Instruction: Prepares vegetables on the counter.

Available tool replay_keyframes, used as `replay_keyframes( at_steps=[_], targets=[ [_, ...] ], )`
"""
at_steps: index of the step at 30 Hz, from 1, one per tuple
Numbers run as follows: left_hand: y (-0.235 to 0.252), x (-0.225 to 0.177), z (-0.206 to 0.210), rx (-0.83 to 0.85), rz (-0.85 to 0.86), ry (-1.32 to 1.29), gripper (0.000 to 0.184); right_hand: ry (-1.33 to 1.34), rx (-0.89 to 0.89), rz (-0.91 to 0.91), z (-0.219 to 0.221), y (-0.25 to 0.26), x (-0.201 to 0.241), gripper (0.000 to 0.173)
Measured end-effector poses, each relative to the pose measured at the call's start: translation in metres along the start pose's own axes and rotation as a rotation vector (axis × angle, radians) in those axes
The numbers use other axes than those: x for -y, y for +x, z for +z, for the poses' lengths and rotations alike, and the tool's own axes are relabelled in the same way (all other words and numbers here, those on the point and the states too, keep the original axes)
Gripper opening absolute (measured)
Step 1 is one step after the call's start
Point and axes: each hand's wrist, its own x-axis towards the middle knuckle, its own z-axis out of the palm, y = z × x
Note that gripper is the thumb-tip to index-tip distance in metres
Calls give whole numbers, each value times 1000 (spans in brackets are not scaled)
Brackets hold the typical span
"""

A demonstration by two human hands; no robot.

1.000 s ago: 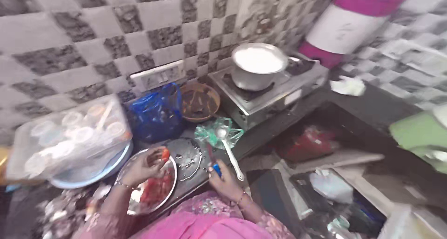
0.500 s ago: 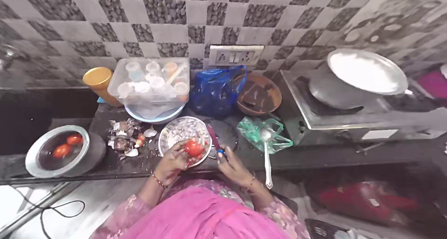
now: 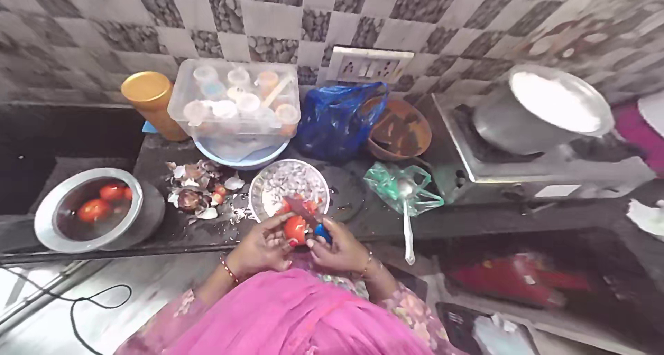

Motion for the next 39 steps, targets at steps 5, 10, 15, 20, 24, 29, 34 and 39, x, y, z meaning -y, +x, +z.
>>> replay_keyframes(
  at_steps=[5, 10, 15, 20, 24, 29, 34, 39],
  targets=[
    [-9, -9, -16, 55, -8, 21, 76, -245, -49, 8, 19, 18, 12, 68],
    [-11, -21, -35, 111, -20, 81, 75, -299, -60, -11, 32, 39, 20, 65],
    [-4, -34, -49, 114, -9, 145, 69, -329, -58, -49, 34, 60, 21, 64],
    [2, -34, -60, 65, 49, 180, 61, -404, -94, -7, 41, 70, 20, 61],
    [4, -27, -65, 54, 97, 228, 53, -438, -212, 48, 57, 64, 14, 55],
    [5, -17, -69, 72, 124, 234, 54, -436, -318, 177, 73, 53, 16, 53],
    [12, -13, -71, 127, 72, 121, 48, -358, -285, 160, 69, 52, 10, 52],
    [19, -13, -75, 217, -64, 96, 30, -321, -110, 103, 59, 54, 9, 53]
  ],
)
